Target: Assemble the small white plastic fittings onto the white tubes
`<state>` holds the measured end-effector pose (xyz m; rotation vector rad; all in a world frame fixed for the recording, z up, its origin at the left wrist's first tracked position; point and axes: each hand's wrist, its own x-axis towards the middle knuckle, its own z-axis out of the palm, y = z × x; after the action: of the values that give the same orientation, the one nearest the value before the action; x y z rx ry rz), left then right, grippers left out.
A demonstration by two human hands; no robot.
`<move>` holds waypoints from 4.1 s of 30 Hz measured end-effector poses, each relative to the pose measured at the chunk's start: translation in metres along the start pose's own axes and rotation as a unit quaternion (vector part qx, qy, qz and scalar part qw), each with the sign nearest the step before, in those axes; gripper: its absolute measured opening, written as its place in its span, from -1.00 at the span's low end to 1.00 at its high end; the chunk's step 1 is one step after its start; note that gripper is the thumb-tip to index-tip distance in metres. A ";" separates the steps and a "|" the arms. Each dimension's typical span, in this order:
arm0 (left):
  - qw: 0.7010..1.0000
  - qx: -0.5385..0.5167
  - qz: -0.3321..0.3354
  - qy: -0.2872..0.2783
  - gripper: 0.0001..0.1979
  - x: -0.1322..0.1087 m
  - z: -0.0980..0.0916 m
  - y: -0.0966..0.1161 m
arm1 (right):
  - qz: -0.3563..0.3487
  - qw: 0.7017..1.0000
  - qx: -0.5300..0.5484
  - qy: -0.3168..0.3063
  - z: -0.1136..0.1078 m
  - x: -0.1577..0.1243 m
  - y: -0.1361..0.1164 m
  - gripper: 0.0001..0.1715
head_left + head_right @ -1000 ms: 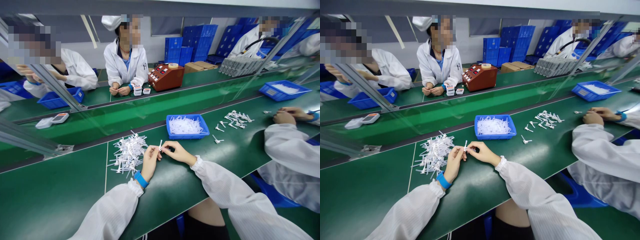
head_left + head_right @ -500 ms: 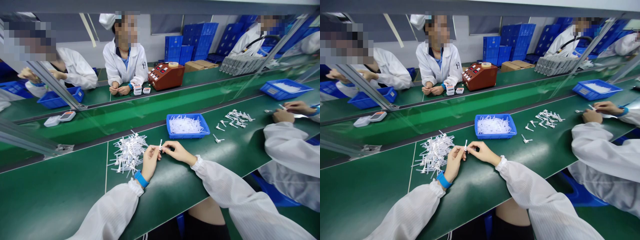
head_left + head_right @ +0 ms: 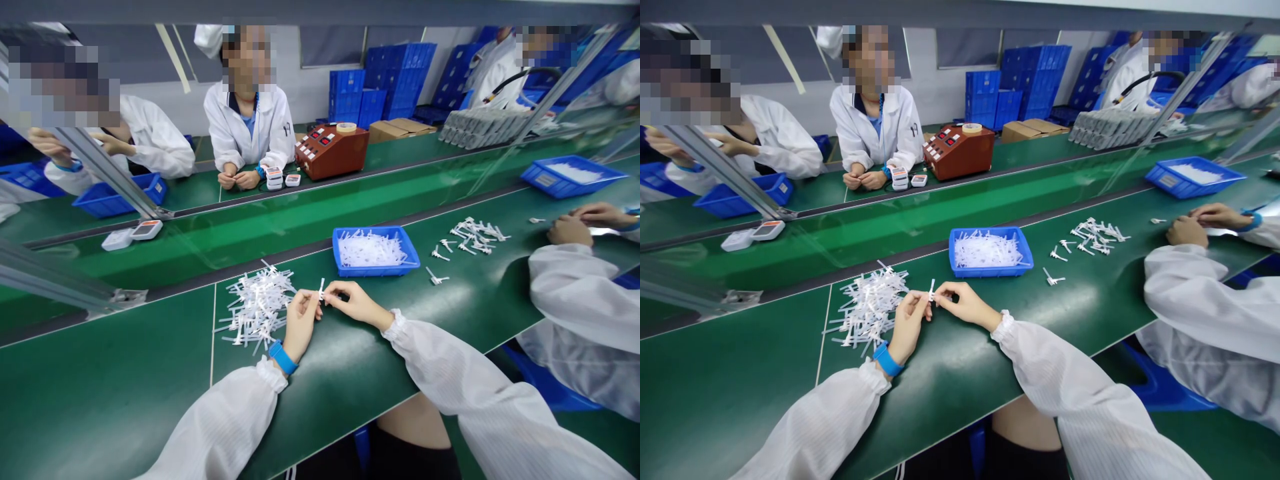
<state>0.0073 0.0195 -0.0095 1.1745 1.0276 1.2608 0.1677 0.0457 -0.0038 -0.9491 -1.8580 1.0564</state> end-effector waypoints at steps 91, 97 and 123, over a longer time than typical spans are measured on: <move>0.972 -0.012 -0.034 -0.232 -0.30 -0.008 0.002 0.000 | -0.025 0.990 0.043 0.133 0.024 0.022 0.006 -0.63; 0.897 0.213 0.076 -0.380 -0.43 -0.027 0.003 0.007 | -0.142 0.975 -0.077 0.152 0.065 0.054 -0.009 -0.74; 0.839 0.333 0.146 -0.405 -0.55 -0.030 0.007 0.011 | 0.014 0.818 -0.451 0.356 -0.155 -0.116 0.063 -0.59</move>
<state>0.0106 -0.0110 0.0009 2.2182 0.6345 0.4563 0.3669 0.0176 -0.0365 -1.6150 -1.6183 -0.2951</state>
